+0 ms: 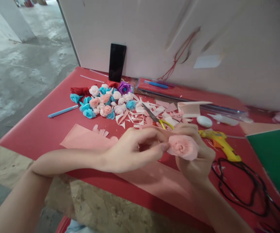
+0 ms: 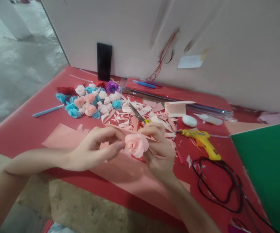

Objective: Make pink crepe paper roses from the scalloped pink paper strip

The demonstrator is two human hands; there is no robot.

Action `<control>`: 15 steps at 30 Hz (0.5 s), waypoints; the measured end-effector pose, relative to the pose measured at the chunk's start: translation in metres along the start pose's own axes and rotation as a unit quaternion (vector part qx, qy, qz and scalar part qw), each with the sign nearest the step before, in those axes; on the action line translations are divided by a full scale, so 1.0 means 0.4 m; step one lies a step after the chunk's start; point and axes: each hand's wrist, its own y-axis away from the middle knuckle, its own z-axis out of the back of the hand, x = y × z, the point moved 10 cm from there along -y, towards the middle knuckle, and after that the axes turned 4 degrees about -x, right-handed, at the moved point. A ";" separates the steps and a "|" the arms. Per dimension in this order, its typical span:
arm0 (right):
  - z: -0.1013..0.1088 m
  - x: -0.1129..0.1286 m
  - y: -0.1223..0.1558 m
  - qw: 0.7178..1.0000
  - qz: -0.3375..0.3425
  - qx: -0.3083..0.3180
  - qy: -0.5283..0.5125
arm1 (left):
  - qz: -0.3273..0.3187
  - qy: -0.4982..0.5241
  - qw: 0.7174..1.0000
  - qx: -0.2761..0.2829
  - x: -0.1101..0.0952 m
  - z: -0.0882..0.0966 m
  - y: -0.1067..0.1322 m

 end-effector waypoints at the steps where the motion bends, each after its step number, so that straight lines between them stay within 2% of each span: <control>1: 0.000 0.000 0.001 1.000 0.002 -0.001 0.000 | 0.002 0.002 1.000 -0.002 0.001 0.002 0.000; 3: 0.000 -0.001 0.002 1.000 0.003 -0.002 -0.001 | 0.017 0.016 1.000 -0.005 0.009 0.004 0.002; 6: 0.001 -0.005 0.003 1.000 0.000 -0.005 -0.001 | 0.065 0.095 0.993 0.005 0.038 -0.007 0.005; 10: 0.001 -0.011 0.005 1.000 -0.008 -0.009 -0.005 | 0.109 0.222 0.968 0.028 0.078 -0.038 0.009; 15: 0.000 -0.017 0.007 1.000 -0.009 -0.007 -0.016 | 0.119 0.314 0.941 0.043 0.099 -0.062 0.013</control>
